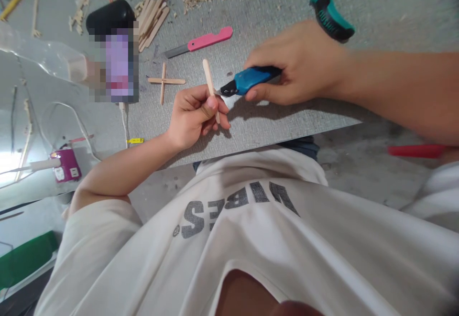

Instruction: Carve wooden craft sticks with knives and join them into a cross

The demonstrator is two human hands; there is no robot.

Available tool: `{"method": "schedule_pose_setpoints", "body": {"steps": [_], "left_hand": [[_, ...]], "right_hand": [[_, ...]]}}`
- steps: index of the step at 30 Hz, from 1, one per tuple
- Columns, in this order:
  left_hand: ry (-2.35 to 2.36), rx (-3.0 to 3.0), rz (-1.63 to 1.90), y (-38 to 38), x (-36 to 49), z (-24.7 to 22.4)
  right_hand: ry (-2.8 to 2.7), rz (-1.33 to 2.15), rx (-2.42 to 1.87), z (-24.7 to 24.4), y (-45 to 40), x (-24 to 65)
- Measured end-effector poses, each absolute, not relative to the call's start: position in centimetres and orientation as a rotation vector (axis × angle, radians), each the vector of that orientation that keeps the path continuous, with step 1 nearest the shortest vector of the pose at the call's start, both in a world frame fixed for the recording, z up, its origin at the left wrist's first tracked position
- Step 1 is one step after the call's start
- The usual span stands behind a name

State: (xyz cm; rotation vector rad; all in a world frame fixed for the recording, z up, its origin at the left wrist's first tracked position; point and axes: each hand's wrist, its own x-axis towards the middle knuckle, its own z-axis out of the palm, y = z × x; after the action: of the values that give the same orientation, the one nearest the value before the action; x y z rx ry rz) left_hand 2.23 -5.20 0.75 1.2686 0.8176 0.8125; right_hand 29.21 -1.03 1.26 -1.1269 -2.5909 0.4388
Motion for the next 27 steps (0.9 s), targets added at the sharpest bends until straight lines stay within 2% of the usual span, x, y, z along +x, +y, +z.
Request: {"method": "schedule_pose_setpoints", "body": {"steps": [10,20,27], "left_hand": [[0.803,1.259,0.788,-5.2,2.3,0.7],[0.873,1.270,0.778,-5.9,2.7,1.0],[0.846,1.250,0.812,-5.7,2.7,0.4]], "right_hand": [[-2.636,0.519,-1.053,1.0,-1.0,29.3],[-2.741,0.535,-1.290,2.2,-2.1,28.5],[-2.692,0.451,-1.294,1.8,-2.3,28.3]]}}
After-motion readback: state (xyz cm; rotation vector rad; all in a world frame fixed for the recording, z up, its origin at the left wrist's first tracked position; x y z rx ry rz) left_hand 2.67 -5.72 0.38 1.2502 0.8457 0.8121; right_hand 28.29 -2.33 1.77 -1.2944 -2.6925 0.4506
